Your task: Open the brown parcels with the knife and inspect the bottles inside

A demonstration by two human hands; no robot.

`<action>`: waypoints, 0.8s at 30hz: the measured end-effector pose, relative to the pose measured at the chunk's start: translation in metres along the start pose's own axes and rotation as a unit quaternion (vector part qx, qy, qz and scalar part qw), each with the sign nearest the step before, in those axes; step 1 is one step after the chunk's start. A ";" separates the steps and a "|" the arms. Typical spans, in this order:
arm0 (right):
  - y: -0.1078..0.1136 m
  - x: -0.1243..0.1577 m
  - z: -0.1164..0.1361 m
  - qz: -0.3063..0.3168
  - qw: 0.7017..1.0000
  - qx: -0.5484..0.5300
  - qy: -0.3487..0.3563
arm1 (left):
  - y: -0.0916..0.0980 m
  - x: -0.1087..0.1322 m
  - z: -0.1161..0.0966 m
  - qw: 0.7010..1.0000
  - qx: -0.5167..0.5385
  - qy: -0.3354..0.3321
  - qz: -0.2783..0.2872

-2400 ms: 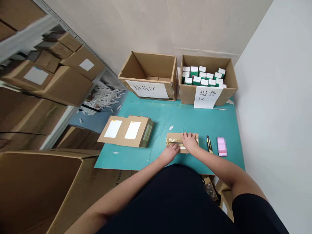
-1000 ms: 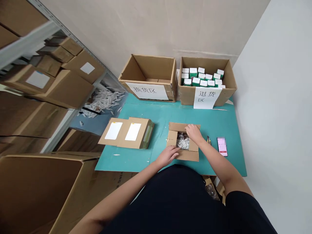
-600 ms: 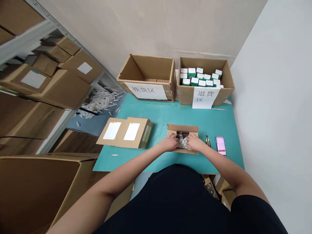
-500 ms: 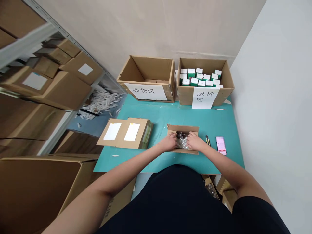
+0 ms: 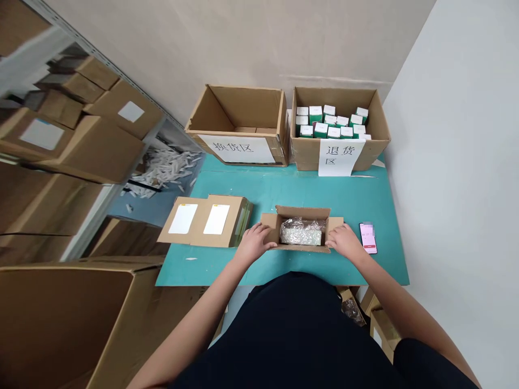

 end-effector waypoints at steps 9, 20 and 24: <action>0.003 -0.034 0.037 0.176 0.984 -0.003 0.008 | -0.014 0.005 -0.023 0.994 -0.037 -0.076 0.074; -0.022 -0.089 0.066 0.297 0.953 -0.011 -0.051 | -0.042 -0.003 -0.048 0.991 -0.022 -0.115 0.066; -0.034 -0.089 0.056 0.296 0.951 -0.017 -0.092 | -0.040 -0.012 -0.053 0.986 -0.009 -0.140 0.095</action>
Point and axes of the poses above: each hand's wrist, its own x-axis away from the middle knuckle, its own y-axis out of the back of the hand, z = x × y, the point moved 1 cm from there along -x, towards the middle knuckle, and after that the axes turned 3 degrees about y, right-handed, at the moved point
